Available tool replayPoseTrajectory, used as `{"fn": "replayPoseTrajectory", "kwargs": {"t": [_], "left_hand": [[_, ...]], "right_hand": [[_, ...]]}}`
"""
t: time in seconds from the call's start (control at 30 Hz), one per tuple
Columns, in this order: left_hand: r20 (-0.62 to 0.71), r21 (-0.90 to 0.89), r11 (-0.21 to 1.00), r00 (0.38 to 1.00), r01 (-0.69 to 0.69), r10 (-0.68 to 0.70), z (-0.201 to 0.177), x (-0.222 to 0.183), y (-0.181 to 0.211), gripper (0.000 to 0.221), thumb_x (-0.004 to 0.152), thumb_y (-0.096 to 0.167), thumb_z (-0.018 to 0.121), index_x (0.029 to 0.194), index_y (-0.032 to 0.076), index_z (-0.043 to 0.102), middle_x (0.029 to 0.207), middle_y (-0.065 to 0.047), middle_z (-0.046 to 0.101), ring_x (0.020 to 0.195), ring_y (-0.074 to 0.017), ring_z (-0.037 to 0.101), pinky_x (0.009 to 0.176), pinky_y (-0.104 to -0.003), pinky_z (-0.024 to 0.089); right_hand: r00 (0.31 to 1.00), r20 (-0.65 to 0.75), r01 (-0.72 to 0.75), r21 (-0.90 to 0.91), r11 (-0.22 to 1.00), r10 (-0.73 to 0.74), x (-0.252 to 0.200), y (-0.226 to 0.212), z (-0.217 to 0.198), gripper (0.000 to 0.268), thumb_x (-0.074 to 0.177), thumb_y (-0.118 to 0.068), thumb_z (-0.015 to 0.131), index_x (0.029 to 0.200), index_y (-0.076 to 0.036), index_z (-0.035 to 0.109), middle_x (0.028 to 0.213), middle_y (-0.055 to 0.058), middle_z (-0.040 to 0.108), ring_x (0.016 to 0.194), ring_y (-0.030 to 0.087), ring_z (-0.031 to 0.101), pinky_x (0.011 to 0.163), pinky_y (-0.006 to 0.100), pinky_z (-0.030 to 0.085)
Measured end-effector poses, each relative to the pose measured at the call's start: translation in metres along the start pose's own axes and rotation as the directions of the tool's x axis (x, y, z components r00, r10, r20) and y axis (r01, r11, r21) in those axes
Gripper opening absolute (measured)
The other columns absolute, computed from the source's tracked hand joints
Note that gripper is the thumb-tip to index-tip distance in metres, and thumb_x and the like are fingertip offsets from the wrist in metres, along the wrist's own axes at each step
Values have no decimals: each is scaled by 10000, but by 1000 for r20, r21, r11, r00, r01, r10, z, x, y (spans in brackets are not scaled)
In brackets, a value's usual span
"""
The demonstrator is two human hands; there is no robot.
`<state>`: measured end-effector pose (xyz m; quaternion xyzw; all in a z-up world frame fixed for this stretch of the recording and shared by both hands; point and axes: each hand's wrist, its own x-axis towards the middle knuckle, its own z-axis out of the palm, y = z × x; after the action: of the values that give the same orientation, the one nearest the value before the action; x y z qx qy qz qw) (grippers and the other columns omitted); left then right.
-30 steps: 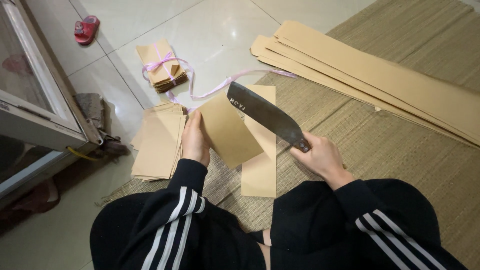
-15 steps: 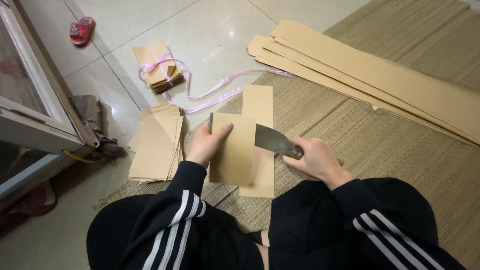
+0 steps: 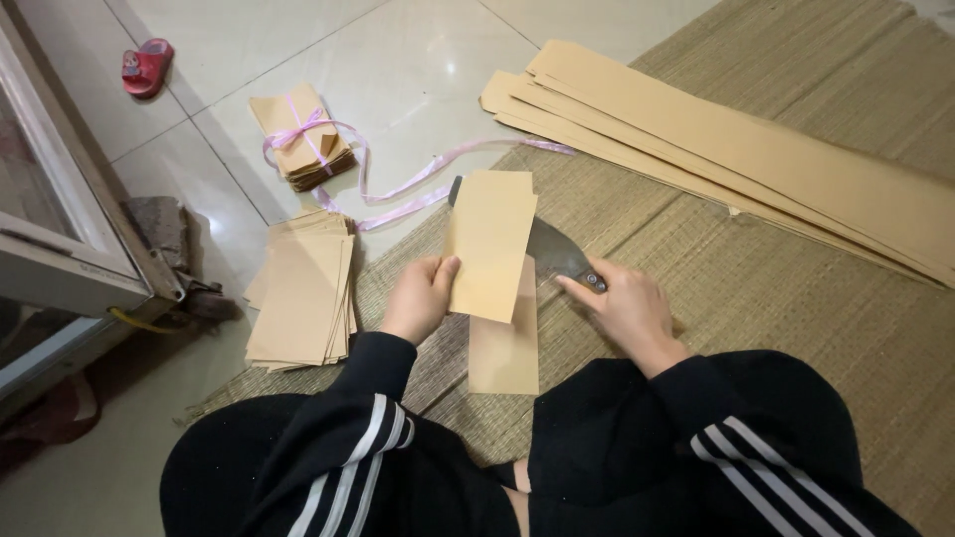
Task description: Folding and creasing brown paper strips using a knife to create sharp edges for packaging
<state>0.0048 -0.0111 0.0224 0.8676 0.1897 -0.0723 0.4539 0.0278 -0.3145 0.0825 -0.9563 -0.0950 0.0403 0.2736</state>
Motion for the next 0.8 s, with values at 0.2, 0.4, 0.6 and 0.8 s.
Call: {"fn": "replayPoseTrajectory", "kwargs": {"t": [0.2,0.4,0.6,0.8], "left_hand": [[68,67,997,997,29,-33,3,-17,8,504,1074,495,552,1020,78,830,734,-148,759,815,-337,777,776,-454,585],[61,100,994,997,49,-55,-37,-12,6,453,1054,413,546,1093,51,816,1038,-205,802,1142,-398,729,952,-522,569],[-137,483,869,989,108,-46,-143,43,-141,534,1076,344,420,1119,-55,773,1188,-300,754,1212,-482,671,1059,-614,494],[-417,372,720,799,585,-434,-154,17,-139,606,1010,552,494,1344,112,744,1347,-206,727,1313,-411,631,1066,-572,477]], "right_hand": [[974,113,-199,33,979,195,-3,-7,-11,540,881,-685,717,1243,-293,798,1030,99,823,1014,357,773,803,467,599],[901,-56,-419,147,896,430,22,56,-10,587,970,-715,699,1046,-150,840,918,148,802,1012,393,756,779,489,584],[906,4,-423,49,905,423,21,45,-3,586,909,-645,742,1072,-91,843,962,171,812,1071,409,746,834,521,579],[899,70,-435,29,900,432,21,47,4,577,942,-590,693,1135,-63,826,1062,201,810,1167,438,709,922,537,559]]}}
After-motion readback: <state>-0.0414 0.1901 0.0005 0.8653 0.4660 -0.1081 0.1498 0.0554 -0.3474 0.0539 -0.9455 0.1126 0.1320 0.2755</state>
